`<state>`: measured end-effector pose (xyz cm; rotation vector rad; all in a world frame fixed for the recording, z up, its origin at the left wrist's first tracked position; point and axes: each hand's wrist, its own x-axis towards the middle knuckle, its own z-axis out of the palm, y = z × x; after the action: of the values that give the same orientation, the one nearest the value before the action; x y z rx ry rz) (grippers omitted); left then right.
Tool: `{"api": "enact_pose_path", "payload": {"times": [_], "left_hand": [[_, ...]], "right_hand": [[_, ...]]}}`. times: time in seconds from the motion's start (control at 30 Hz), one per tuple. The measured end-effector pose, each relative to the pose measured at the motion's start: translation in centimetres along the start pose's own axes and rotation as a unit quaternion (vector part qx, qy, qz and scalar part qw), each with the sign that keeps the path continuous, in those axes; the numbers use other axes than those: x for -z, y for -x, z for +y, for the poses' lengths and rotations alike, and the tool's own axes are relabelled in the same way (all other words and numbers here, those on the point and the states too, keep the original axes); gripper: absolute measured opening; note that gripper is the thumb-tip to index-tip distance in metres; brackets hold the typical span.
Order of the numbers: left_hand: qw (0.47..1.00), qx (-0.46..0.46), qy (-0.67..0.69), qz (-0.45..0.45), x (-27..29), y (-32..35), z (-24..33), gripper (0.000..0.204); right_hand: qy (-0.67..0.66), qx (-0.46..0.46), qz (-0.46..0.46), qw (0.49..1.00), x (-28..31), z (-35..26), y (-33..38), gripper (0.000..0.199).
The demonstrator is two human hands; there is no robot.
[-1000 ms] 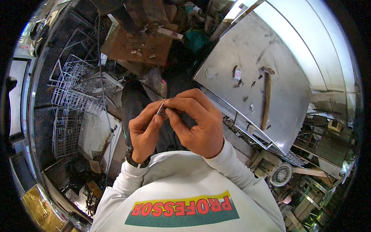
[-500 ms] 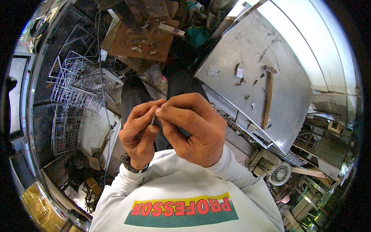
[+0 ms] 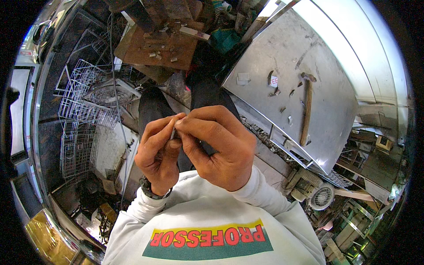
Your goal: The person sits on the floor in a workshop and repeatedly picks up small metal pieces from a nearby surface, turns them over in their hands, and places them back down. The person handles the pieces one at a time without using any tools.
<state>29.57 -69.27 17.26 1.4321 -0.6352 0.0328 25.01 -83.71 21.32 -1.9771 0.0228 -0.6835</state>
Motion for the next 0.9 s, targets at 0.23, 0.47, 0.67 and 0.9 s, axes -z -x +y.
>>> {"api": "enact_pose_path", "payload": {"times": [0.23, 0.47, 0.67, 0.9], "left_hand": [[1.000, -0.003, 0.004, 0.001, 0.11, 0.04, 0.03, 0.031], [1.000, -0.006, -0.020, -0.002, 0.11, -0.03, 0.37, 0.031], [0.999, -0.012, -0.036, -0.003, 0.10, -0.21, 0.56, 0.032], [0.996, -0.032, -0.077, -0.010, 0.11, -0.40, 0.61, 0.033]], "right_hand": [[-0.025, -0.022, 0.005, 0.999, -0.01, 0.02, 0.19, 0.027], [-0.018, -0.017, -0.006, 1.000, 0.27, -0.11, -0.05, 0.026], [-0.022, -0.019, 0.000, 1.000, 0.23, -0.01, 0.16, 0.028], [-0.009, -0.018, -0.007, 1.000, 0.27, 0.14, 0.10, 0.024]]}}
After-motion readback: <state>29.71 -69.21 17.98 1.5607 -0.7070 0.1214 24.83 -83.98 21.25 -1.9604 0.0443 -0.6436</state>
